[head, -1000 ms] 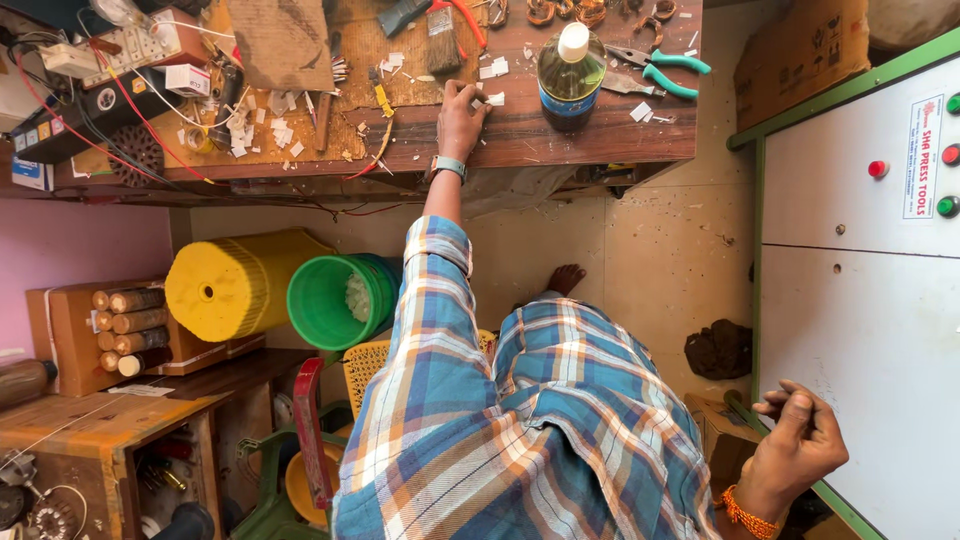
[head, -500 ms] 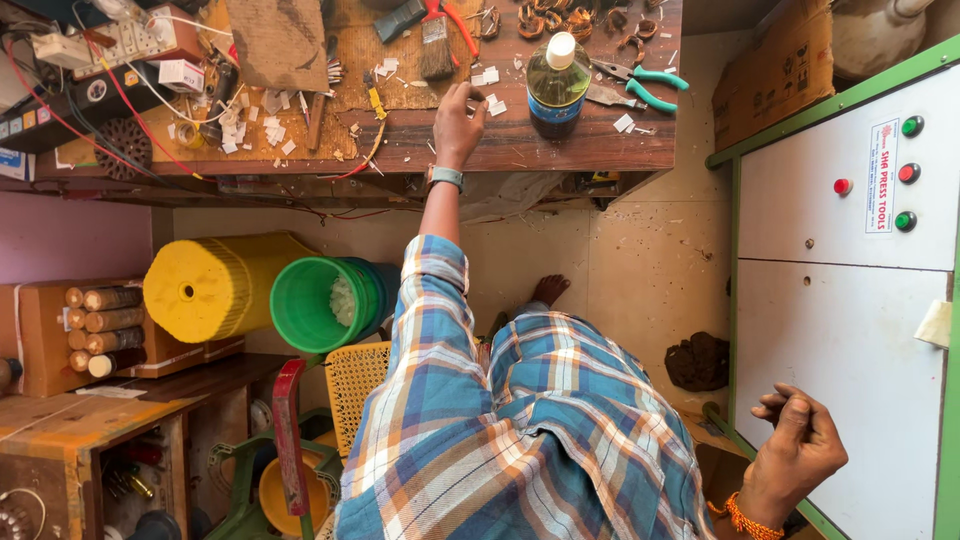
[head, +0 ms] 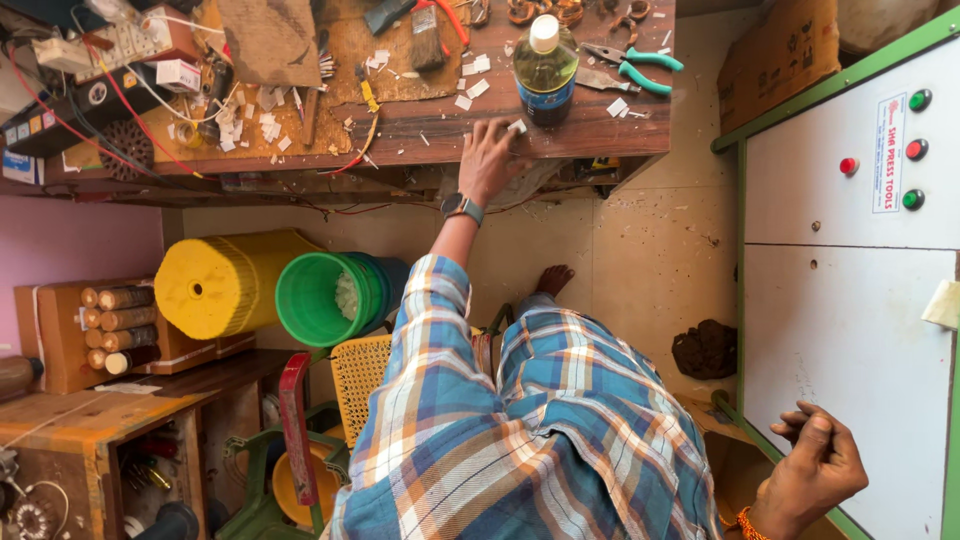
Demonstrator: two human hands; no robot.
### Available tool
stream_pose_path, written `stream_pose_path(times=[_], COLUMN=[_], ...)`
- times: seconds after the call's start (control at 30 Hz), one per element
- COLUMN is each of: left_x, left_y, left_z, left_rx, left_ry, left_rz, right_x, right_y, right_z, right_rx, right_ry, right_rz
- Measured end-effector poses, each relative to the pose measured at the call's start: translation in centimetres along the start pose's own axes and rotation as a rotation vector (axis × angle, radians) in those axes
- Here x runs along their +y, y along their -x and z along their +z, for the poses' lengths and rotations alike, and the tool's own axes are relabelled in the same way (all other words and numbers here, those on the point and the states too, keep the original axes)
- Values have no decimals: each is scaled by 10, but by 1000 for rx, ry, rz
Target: The person repeatedly picks small white plastic spacers from a table and inserts them into slots on a rotating circular component of a green machine using a pair of scissors. The person also briefly adjusts a lever on the machine.
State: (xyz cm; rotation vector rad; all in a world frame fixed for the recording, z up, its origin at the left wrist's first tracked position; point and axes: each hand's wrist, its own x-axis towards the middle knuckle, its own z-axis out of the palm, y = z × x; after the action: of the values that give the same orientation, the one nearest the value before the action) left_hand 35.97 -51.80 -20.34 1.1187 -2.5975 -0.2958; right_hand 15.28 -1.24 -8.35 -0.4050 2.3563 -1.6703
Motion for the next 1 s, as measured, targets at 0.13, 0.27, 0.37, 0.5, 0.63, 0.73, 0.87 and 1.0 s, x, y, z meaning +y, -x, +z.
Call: stream_pose_path(times=[0.13, 0.27, 0.37, 0.5, 0.63, 0.73, 0.87, 1.0], left_x=[4, 12, 43, 146, 271, 342, 399, 451], left_y=[14, 4, -2, 19, 65, 88, 94, 123], left_z=[18, 36, 46, 63, 58, 45, 44, 71], left_rx=[64, 28, 84, -451, -776, -882, -881, -745], left_ry=[-41, 7, 249, 601, 913, 1071, 988, 952], left_rz=[184, 209, 349, 572, 854, 856, 1019, 1185], right_x=[0, 8, 30, 80, 125, 140, 150, 164], right_y=[1, -2, -8, -22, -35, -38, -45, -47], right_z=[3, 3, 0, 1, 3, -13, -45, -86], right_rx=[13, -17, -47, -142, -288, -331, -315, -277], right_ry=[23, 15, -8, -90, -179, -176, -52, 15], right_rz=[40, 97, 64, 169, 330, 313, 362, 406])
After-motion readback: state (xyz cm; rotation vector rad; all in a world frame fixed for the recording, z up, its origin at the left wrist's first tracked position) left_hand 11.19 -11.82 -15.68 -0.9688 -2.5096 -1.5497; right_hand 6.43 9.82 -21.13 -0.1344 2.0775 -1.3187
